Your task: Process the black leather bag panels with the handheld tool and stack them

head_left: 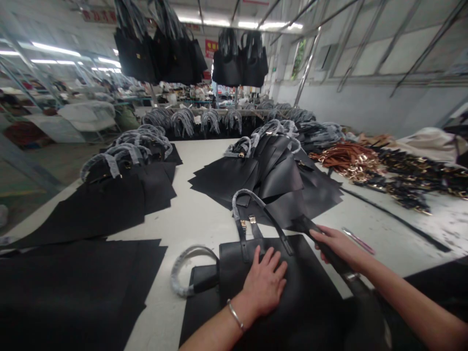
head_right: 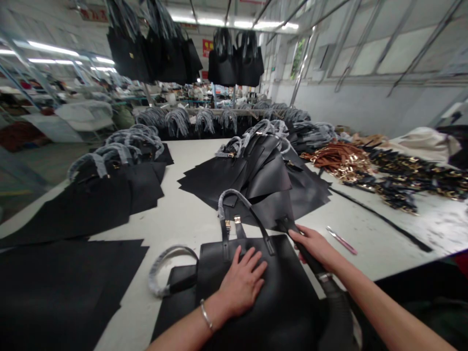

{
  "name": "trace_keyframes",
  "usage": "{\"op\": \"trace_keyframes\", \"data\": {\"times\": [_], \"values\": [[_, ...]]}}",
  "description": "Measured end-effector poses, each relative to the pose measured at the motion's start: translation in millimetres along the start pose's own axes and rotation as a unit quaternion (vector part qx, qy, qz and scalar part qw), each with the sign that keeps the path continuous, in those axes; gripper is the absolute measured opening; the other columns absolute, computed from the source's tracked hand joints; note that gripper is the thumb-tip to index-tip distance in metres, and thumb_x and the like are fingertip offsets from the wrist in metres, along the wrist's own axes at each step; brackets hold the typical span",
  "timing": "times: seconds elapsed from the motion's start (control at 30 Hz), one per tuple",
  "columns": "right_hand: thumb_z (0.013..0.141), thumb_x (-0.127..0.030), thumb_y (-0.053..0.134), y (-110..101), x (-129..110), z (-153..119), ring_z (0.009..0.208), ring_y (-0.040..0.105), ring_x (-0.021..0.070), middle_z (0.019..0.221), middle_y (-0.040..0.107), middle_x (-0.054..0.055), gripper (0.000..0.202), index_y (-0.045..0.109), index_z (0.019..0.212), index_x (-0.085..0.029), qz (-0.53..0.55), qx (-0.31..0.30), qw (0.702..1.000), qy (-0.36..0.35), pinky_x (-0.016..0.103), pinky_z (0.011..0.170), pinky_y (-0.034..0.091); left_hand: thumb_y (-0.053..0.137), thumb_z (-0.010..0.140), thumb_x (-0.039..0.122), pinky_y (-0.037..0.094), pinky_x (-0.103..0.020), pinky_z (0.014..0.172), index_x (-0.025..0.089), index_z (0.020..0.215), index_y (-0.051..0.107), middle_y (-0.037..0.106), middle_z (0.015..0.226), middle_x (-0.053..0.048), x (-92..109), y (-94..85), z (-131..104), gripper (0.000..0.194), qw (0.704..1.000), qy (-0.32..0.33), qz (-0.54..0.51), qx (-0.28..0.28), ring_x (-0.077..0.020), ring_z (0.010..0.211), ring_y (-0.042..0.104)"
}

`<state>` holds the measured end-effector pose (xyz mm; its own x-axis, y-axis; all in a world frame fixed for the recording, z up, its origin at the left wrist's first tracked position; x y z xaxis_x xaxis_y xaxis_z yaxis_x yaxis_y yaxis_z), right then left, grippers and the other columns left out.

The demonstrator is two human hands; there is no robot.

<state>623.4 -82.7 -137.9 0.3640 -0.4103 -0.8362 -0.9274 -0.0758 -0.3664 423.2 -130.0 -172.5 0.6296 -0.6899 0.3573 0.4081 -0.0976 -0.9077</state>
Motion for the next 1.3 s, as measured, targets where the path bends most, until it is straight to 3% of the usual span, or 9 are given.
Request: {"op": "trace_keyframes", "data": {"times": [0.1,0.23,0.47,0.6,0.7,0.83,1.13,1.2,1.3], "values": [[0.082,-0.049,0.06,15.5,-3.9,-16.7,0.046,0.059,0.0134,0.067,0.059,-0.001,0.044,0.053,0.116,-0.021,0.031,-0.03,0.999,-0.006,0.022,0.04,0.048,0.035,0.092,0.019,0.016,-0.046,0.117,0.025,0.132,0.044,0.036,0.146,-0.002,-29.0,-12.1,0.1,0.042,0.993,-0.1,-0.007,0.058,-0.0188,0.138,0.025],[0.082,-0.05,0.06,37.5,0.9,-40.8,0.043,0.056,0.0134,0.063,0.059,-0.002,0.054,0.049,0.125,-0.021,0.049,-0.086,0.995,0.017,0.022,0.038,0.046,0.051,0.086,0.032,0.021,-0.048,0.114,0.015,0.13,0.045,0.041,0.141,-0.011,-75.6,-22.9,-6.5,0.047,0.967,-0.243,0.001,0.081,-0.0277,0.134,0.03],[0.079,-0.051,0.061,68.0,11.6,-54.4,0.041,0.055,0.0125,0.064,0.059,-0.002,0.067,0.042,0.136,-0.022,0.057,-0.133,0.989,0.036,0.022,0.037,0.044,0.073,0.06,0.062,0.034,-0.047,0.098,0.016,0.101,0.058,0.054,0.115,-0.012,-87.9,-45.5,12.3,0.063,0.974,-0.222,0.047,0.023,-0.0311,0.11,0.047],[0.077,-0.052,0.063,66.7,18.7,-57.2,0.041,0.055,0.0127,0.065,0.059,-0.002,0.073,0.038,0.138,-0.022,0.062,-0.118,0.99,0.051,0.022,0.037,0.044,0.078,0.06,0.05,0.033,-0.042,0.096,0.018,0.085,0.059,0.061,0.095,-0.007,-75.7,-52.4,42.4,0.045,0.99,-0.121,0.047,-0.046,-0.0276,0.099,0.053],[0.077,-0.052,0.062,62.9,20.3,-61.3,0.042,0.055,0.0129,0.066,0.06,-0.001,0.075,0.036,0.139,-0.02,0.071,-0.11,0.991,0.037,0.022,0.038,0.044,0.073,0.069,0.035,0.038,-0.034,0.085,0.019,0.076,0.058,0.06,0.076,-0.001,-71.2,-43.1,56.5,0.023,0.993,-0.057,-0.014,-0.104,-0.021,0.082,0.057],[0.076,-0.053,0.063,59.9,26.6,-66.9,0.041,0.055,0.0129,0.065,0.06,-0.002,0.08,0.032,0.141,-0.018,0.082,-0.11,0.99,0.042,0.023,0.038,0.044,0.072,0.065,0.019,0.041,-0.024,0.067,0.019,0.085,0.058,0.06,0.078,0.001,-82.3,-28.8,65.2,0.025,0.979,-0.082,-0.157,-0.104,-0.0162,0.074,0.057],[0.072,-0.055,0.064,60.5,22.3,-57.9,0.04,0.055,0.0133,0.063,0.059,-0.002,0.082,0.036,0.14,-0.017,0.09,-0.047,0.995,0.015,0.024,0.039,0.043,0.064,0.066,0.007,0.044,-0.022,0.059,0.014,0.107,0.055,0.062,0.074,0.001,-80.8,25.0,63.5,0.042,0.869,-0.192,-0.423,-0.169,-0.0106,0.058,0.055],[0.074,-0.056,0.063,49.7,12.2,-57.7,0.043,0.056,0.0139,0.064,0.059,-0.003,0.08,0.037,0.14,-0.018,0.091,-0.01,0.996,-0.019,0.024,0.041,0.044,0.065,0.067,0.009,0.046,-0.024,0.063,0.015,0.11,0.053,0.063,0.076,0.001,-77.6,18.2,64.2,0.045,0.884,-0.172,-0.407,-0.151,-0.0123,0.063,0.057],[0.074,-0.058,0.063,38.0,7.8,-63.1,0.045,0.057,0.0147,0.067,0.06,-0.002,0.081,0.038,0.14,-0.019,0.075,-0.003,0.997,-0.018,0.025,0.041,0.044,0.058,0.073,0.009,0.047,-0.029,0.078,0.018,0.106,0.055,0.064,0.09,-0.003,-79.0,-18.5,52.1,0.035,0.941,-0.142,-0.306,-0.006,-0.0156,0.081,0.059]]}}
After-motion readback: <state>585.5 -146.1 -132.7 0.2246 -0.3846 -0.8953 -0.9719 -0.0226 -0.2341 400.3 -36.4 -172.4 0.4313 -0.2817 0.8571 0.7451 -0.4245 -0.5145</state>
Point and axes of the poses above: each hand's wrist, its own z-axis towards the middle knuckle, its own y-axis out of the palm, x = y × z, the point moved 8 cm from there along z, towards the middle knuckle
